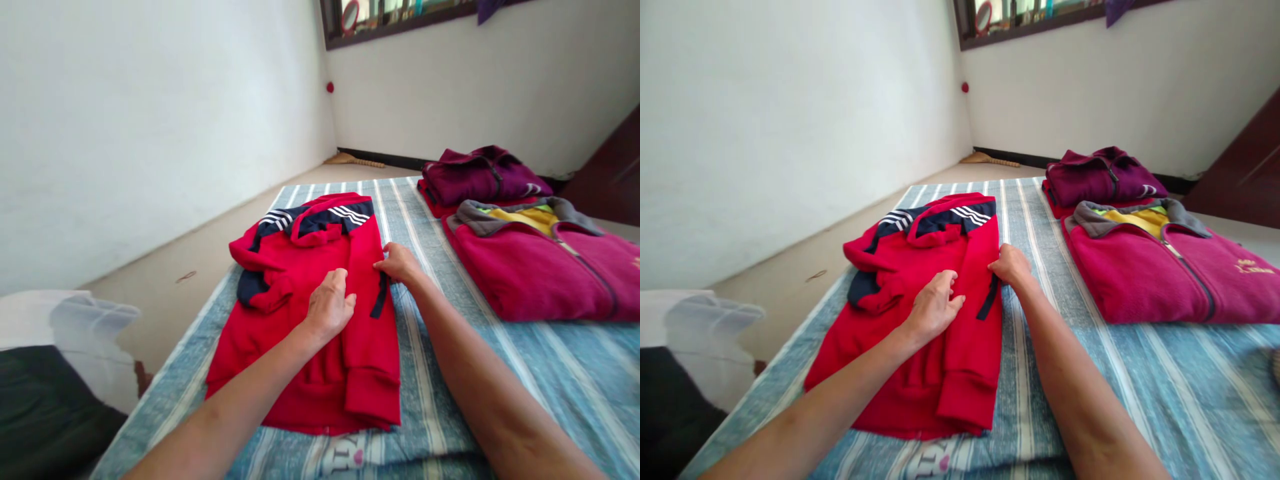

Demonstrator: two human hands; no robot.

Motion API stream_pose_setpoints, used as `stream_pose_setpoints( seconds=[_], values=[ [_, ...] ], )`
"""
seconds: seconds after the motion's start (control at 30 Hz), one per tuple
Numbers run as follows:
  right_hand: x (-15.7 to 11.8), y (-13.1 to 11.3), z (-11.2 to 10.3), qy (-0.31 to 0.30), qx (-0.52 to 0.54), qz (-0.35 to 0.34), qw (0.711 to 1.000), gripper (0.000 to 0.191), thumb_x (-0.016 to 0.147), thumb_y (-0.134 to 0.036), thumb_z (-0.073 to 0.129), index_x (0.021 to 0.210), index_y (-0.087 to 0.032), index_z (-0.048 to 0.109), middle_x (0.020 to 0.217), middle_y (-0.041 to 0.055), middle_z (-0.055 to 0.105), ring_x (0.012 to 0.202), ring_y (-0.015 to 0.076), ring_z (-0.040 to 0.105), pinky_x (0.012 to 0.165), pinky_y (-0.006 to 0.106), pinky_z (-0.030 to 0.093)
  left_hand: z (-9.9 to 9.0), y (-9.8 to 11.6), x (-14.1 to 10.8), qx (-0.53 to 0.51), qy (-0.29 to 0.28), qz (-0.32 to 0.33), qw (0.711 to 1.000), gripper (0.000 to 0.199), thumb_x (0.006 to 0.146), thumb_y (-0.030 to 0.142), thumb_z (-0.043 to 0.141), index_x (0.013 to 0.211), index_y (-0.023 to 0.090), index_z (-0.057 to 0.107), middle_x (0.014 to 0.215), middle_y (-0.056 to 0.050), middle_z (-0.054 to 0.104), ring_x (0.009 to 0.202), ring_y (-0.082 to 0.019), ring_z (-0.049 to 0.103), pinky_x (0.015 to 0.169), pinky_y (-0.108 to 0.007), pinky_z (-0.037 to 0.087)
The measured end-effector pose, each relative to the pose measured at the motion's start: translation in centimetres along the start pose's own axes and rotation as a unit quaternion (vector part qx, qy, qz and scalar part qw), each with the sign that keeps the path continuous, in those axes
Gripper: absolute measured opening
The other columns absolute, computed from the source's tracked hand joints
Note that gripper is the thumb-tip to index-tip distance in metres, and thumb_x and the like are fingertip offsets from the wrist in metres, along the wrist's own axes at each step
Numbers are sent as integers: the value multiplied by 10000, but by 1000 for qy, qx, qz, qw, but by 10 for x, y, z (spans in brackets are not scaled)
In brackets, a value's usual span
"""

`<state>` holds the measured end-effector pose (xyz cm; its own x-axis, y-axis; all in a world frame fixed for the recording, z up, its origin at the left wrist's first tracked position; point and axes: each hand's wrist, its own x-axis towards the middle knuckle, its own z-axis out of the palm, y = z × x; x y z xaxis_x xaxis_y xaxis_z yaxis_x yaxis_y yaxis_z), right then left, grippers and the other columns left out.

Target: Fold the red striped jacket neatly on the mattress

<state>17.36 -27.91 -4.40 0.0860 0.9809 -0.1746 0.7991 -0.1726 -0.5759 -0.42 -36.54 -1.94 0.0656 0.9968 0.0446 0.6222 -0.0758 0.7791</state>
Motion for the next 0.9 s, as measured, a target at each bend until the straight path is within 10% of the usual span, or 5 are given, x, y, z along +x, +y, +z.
stream_pose_setpoints(
  seconds=[0.17, 0.4, 0.9],
  values=[
    [-14, -10, -5, 48, -76, -18, 996, 416, 802, -413, 617, 1113, -147, 544, 1040, 158, 632, 1032, 303, 602, 826, 385, 465, 2, 20, -42, 48, -80, 126, 988, 250, 799, 242, 579, 1038, 171, 590, 1394, -133, 447, 1342, -289, 325, 1131, -413, 199],
    [-34, -23, 15, 88, -139, -173, 971, 289, 918, -377, 458, 1093, -166, 550, 1180, 143, 565, 1145, 280, 502, 959, 373, 370, 7, 19, -80, 183, -225, 105, 951, 649, 877, 495, 457, 1420, 154, 353, 1545, -137, 169, 1429, -284, 102, 1150, -487, 91],
    [-53, -16, 37, 86, -148, -254, 952, 463, 940, -448, 394, 1247, -132, 538, 1379, 158, 460, 1314, 298, 370, 1097, 443, 243, 14, 10, -82, 282, -216, 103, 929, 678, 889, 533, 408, 1453, 172, 301, 1531, -126, 214, 1420, -327, 108, 1130, -571, 137]
  ],
)
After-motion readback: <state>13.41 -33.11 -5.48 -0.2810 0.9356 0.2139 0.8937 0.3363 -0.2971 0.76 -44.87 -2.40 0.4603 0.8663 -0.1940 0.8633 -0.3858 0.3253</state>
